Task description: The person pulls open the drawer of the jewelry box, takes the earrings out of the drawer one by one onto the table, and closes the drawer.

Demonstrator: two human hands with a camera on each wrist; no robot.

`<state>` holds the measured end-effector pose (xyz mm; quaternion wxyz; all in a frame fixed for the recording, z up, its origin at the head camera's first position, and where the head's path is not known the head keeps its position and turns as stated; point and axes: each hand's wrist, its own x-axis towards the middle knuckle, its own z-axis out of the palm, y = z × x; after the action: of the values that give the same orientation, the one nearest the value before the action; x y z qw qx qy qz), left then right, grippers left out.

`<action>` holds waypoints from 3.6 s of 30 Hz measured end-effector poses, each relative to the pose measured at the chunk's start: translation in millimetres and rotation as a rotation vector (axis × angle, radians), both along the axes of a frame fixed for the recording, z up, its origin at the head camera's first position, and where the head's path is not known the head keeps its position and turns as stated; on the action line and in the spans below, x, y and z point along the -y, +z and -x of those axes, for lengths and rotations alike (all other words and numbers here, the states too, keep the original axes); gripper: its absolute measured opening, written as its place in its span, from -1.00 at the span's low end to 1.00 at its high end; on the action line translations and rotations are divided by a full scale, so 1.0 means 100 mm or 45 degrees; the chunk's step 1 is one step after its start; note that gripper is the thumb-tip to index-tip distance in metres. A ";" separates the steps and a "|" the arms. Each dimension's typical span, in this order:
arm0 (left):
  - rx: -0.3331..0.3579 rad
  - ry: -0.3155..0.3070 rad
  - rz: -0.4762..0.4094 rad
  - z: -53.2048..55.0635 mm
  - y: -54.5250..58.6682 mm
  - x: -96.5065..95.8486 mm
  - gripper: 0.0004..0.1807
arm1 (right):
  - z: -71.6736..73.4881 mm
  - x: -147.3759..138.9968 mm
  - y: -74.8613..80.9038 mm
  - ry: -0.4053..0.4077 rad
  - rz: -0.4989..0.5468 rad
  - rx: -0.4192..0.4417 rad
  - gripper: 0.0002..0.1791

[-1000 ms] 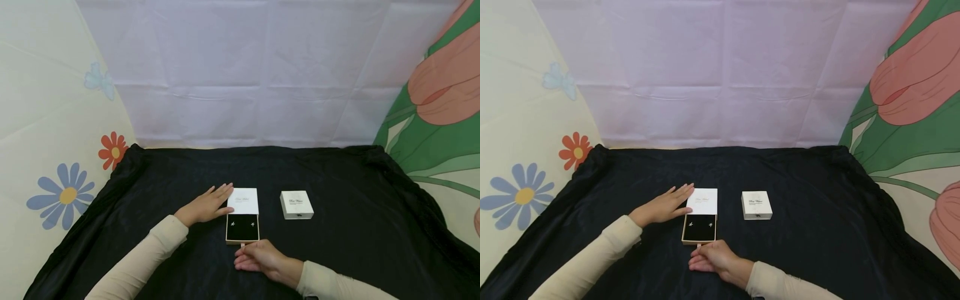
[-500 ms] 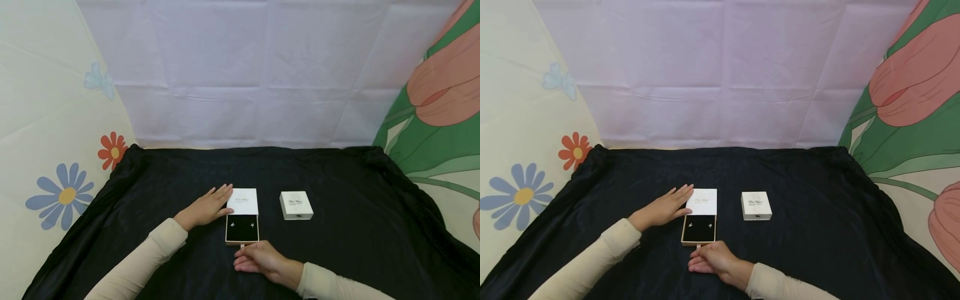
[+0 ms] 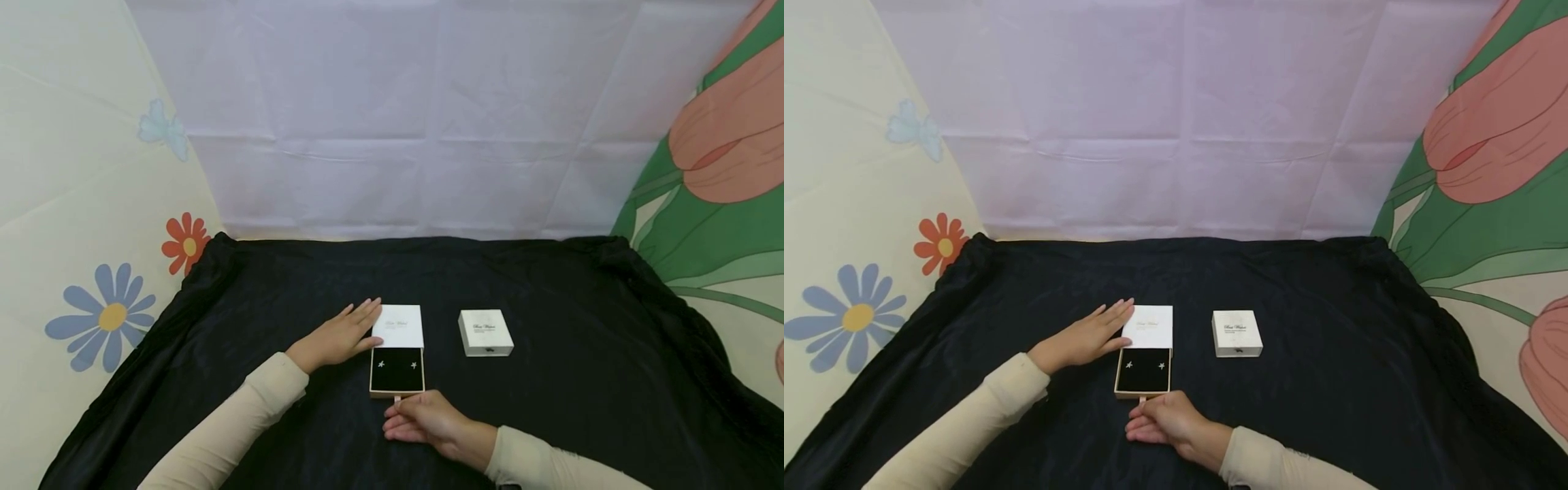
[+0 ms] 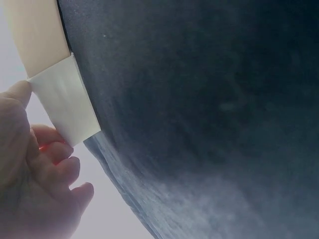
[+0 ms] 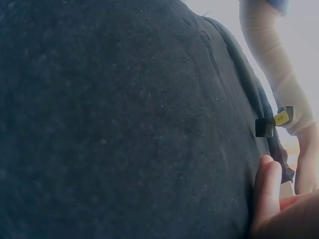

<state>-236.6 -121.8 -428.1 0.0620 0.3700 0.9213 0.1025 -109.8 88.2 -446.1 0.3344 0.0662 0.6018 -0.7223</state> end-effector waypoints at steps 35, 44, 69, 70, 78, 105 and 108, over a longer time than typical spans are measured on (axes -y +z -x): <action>0.034 0.014 -0.017 0.00 0.00 -0.01 -0.21 | -0.01 -0.05 0.05 0.087 -0.019 -0.004 -0.71; 0.055 0.003 -0.024 -0.01 0.00 -0.01 -0.21 | 0.01 -0.12 0.17 0.398 -0.037 -0.208 -0.71; 0.038 0.002 -0.022 -0.01 0.02 -0.02 -0.23 | 0.59 -0.08 0.34 0.299 -0.936 -1.407 -0.91; 0.039 0.001 -0.022 -0.01 0.03 -0.02 -0.23 | 0.60 -0.07 0.34 0.308 -0.950 -1.421 -0.91; 0.053 -0.009 -0.039 -0.02 0.05 -0.01 -0.23 | 0.66 0.02 0.28 0.355 -1.063 -1.531 -0.93; 0.054 0.002 -0.050 -0.01 0.02 -0.01 -0.24 | 0.74 0.09 0.22 0.476 -1.205 -1.649 -0.96; 0.063 0.003 -0.049 -0.02 0.03 -0.01 -0.23 | 0.74 0.09 0.22 0.489 -1.210 -1.662 -0.95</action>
<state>-234.5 -120.8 -425.4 0.0773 0.3675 0.9177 0.1294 -183.3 78.8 -424.2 -0.0283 -0.3359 0.9167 -0.2147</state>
